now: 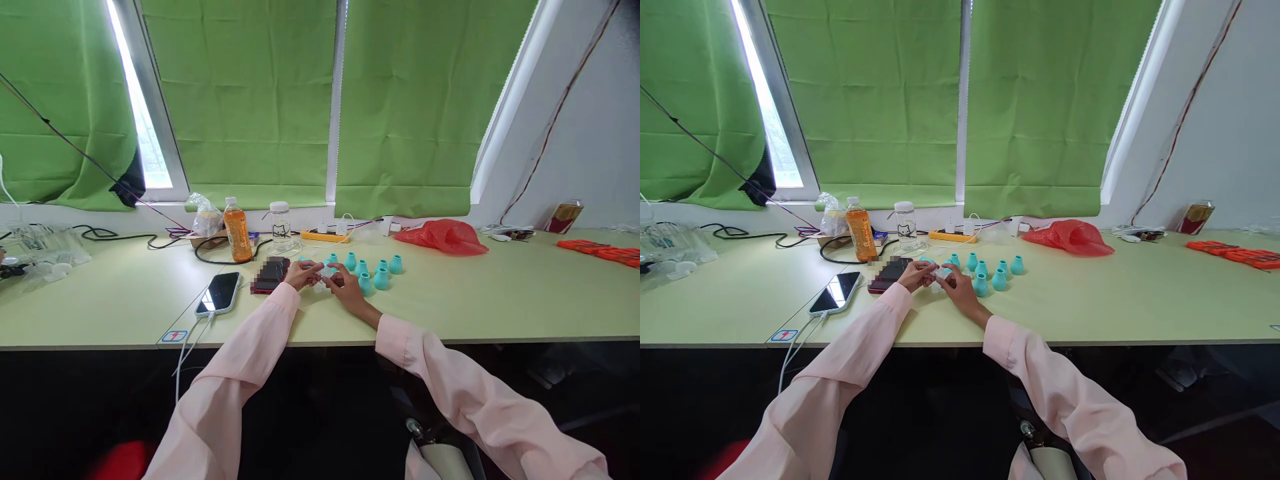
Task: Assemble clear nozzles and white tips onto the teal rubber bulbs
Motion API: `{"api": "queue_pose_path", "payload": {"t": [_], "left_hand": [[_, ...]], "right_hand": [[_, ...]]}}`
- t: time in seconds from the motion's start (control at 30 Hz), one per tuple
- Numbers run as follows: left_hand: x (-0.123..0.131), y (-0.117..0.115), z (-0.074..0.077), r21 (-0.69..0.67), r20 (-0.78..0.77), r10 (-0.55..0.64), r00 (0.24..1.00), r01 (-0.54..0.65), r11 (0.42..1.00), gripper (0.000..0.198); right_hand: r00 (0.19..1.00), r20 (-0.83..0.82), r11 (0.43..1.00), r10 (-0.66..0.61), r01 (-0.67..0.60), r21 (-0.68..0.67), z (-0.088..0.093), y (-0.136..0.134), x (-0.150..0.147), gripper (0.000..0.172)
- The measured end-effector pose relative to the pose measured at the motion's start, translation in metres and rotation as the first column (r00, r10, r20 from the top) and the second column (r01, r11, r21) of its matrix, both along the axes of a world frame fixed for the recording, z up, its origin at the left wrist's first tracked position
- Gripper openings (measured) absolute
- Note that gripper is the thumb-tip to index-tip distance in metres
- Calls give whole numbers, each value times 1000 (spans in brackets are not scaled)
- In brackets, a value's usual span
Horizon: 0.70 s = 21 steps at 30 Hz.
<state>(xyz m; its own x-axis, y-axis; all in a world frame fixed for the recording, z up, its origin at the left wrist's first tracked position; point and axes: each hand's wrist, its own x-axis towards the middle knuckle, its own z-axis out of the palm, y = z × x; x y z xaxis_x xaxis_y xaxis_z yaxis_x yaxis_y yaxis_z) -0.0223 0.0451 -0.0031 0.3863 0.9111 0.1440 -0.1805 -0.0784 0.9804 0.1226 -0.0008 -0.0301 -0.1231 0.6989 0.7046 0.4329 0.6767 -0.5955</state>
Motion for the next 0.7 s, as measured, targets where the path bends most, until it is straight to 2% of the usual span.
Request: {"api": "queue_pose_path", "payload": {"t": [0.7], "left_hand": [[0, -6, 6, -52, 43, -24, 999, 27, 998, 35]], "right_hand": [[998, 54, 998, 20, -17, -59, -1, -2, 3, 36]]}}
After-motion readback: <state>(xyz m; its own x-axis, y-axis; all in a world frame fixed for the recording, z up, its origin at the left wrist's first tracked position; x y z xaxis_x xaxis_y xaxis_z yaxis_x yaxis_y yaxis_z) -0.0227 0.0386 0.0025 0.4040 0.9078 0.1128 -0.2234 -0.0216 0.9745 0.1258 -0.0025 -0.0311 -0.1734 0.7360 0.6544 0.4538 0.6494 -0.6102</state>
